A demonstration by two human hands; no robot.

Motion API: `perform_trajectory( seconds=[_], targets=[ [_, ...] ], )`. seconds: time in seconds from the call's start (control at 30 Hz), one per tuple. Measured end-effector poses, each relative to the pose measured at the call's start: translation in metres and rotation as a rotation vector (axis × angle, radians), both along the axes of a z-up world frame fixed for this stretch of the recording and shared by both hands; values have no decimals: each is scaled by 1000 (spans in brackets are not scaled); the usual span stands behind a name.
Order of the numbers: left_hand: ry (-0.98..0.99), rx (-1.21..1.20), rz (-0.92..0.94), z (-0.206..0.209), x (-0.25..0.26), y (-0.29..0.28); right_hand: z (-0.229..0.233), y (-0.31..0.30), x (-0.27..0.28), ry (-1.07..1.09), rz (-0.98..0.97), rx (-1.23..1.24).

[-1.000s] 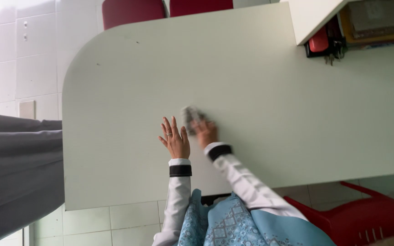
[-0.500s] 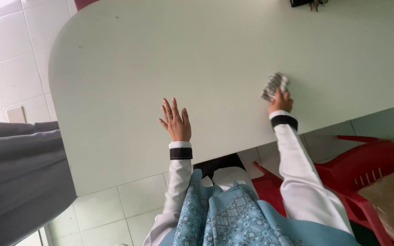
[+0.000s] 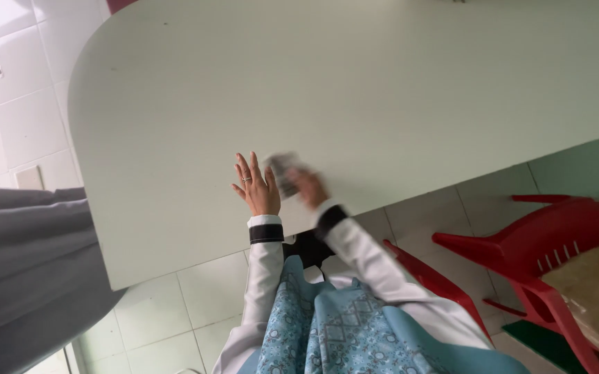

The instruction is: Tidying items on a desk and wiping the surface clean with a cloth.

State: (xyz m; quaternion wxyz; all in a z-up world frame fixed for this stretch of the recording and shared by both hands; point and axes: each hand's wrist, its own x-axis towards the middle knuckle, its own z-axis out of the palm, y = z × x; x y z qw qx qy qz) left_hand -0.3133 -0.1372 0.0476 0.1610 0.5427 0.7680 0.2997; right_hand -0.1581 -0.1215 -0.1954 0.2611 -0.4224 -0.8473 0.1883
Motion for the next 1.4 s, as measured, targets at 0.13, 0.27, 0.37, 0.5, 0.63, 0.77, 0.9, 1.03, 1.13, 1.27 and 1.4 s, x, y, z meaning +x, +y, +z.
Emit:
perform_trajectory(
  seconds=[0.13,0.27,0.37,0.5,0.63,0.77,0.9,1.03,1.13,1.27,1.4],
  targets=[
    [-24,-30,-49,4,38,6,27,49,267,1646,-593,-552],
    [-37,-54,-136,7,68,10,100,5,378,-138,-1007,75],
    [-49,-46,-167,7,83,10,179,-18,305,-247,-1086,-335],
    [-17,-76,-147,-2,84,5,167,-60,136,204,-1270,-617],
    [-1,-74,-52,-14,57,-6,125,-109,19,23,-294,39],
    [22,-85,67,-12,16,-20,55,-55,-9,246,-81,229],
    [12,-92,188,-13,-25,-44,-44,38,120,1475,-272,-818],
    [6,-127,272,-27,-63,-67,78,74,193,297,-775,-75],
    [-16,-153,326,-37,-92,-84,118,32,151,-288,-765,84],
    [-16,-164,330,-50,-130,-99,102,-61,15,-414,-459,242],
    [-40,-118,296,-36,-175,-108,86,-147,-139,-322,-136,218]
  ],
)
